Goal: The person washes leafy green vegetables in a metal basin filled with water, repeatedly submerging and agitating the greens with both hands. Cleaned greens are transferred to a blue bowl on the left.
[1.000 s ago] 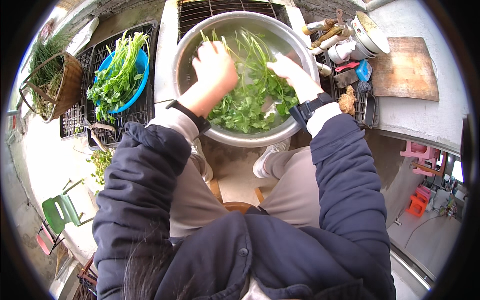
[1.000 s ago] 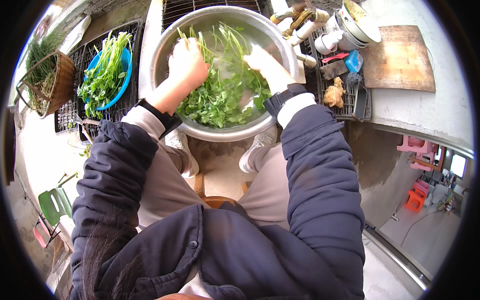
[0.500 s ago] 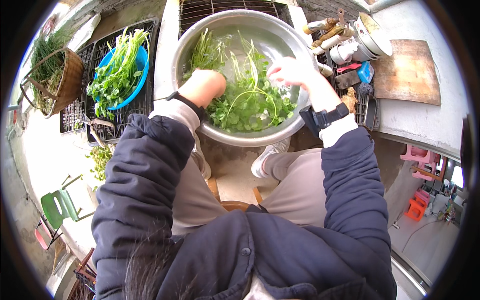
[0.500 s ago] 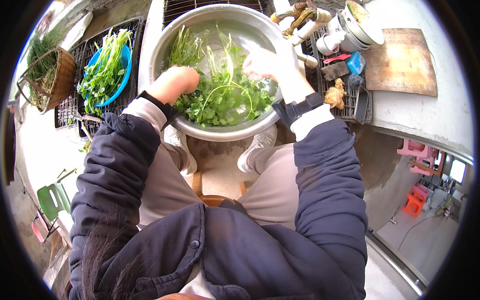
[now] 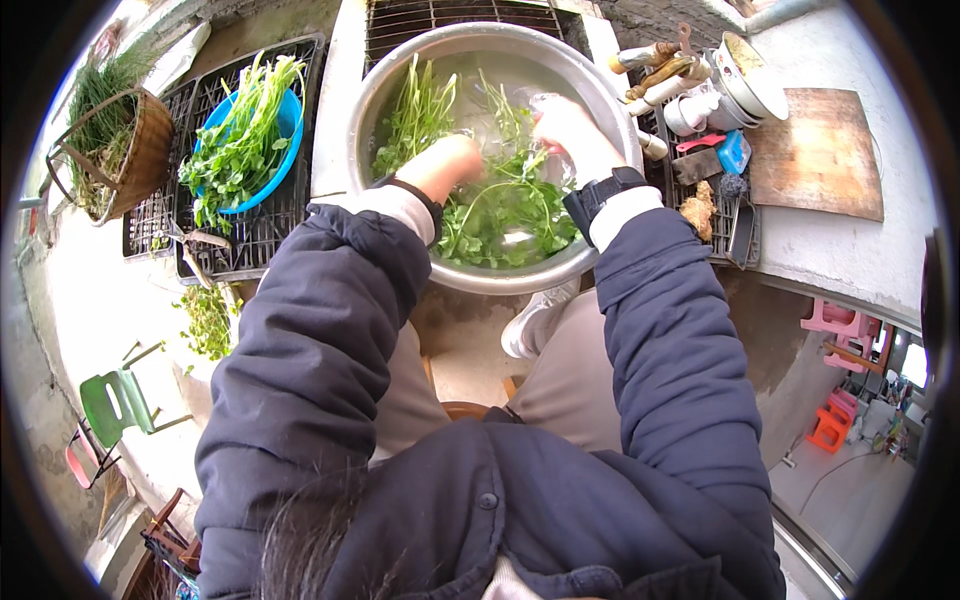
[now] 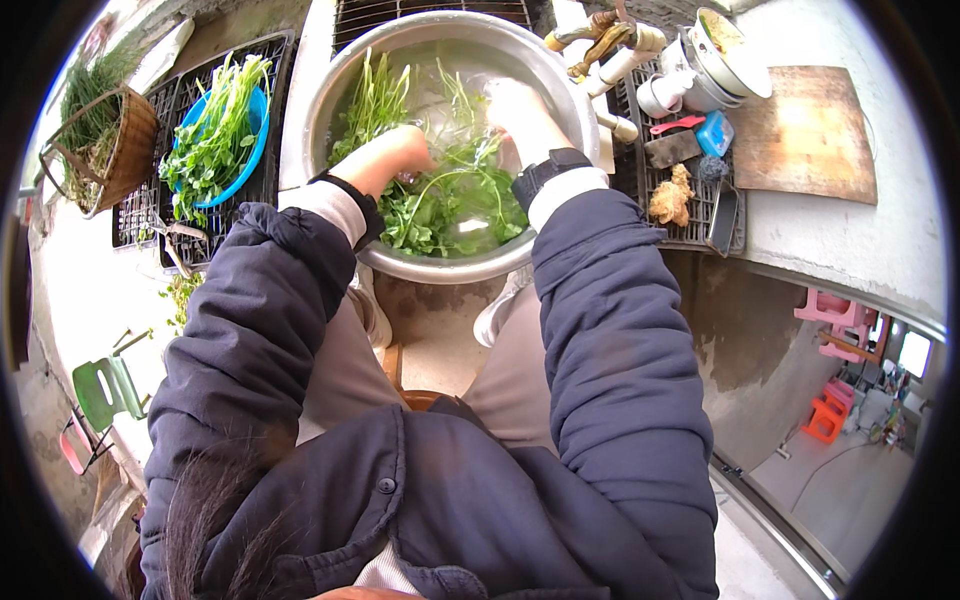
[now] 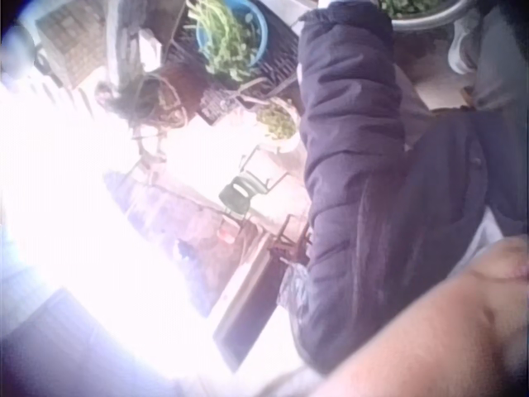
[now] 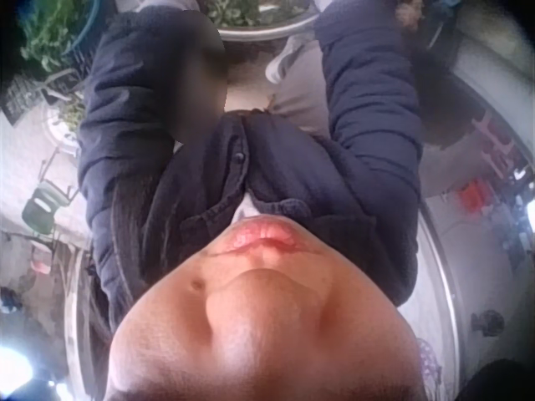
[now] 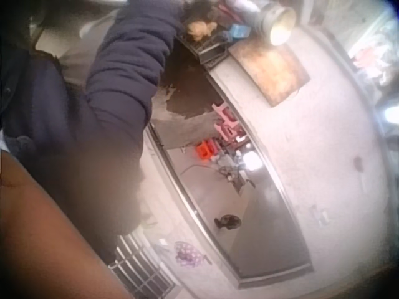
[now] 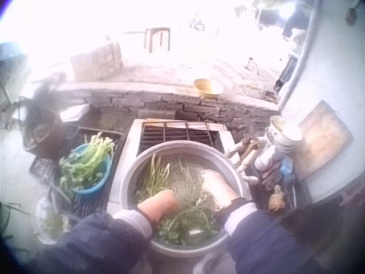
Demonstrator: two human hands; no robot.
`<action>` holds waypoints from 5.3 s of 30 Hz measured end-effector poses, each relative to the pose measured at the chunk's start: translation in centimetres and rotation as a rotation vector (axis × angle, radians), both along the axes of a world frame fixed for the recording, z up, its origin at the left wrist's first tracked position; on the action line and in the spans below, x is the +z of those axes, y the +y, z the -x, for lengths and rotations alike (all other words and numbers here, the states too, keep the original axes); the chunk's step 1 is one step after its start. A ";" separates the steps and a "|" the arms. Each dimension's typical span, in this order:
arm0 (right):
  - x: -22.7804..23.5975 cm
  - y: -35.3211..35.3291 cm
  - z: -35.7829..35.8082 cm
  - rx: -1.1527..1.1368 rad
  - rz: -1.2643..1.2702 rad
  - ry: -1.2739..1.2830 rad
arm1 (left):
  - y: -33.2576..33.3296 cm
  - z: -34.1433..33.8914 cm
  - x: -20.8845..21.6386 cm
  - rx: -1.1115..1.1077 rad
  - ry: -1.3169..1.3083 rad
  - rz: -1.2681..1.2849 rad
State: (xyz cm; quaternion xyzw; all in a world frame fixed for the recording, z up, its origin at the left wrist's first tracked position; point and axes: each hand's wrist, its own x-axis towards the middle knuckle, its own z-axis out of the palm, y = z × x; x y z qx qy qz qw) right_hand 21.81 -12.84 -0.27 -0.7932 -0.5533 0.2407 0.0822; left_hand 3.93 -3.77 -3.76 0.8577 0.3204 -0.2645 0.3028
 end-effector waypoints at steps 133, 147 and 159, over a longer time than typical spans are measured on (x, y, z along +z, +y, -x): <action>-5.2 4.3 -3.7 0.043 -0.197 0.208 | 2.9 -2.5 1.3 0.597 -0.460 0.322; 6.0 4.4 2.9 -0.145 -0.646 -0.057 | 3.5 0.6 2.2 0.361 -0.300 0.242; 21.2 0.4 9.3 0.011 -1.236 -0.035 | 4.8 2.1 1.1 0.411 -0.259 0.177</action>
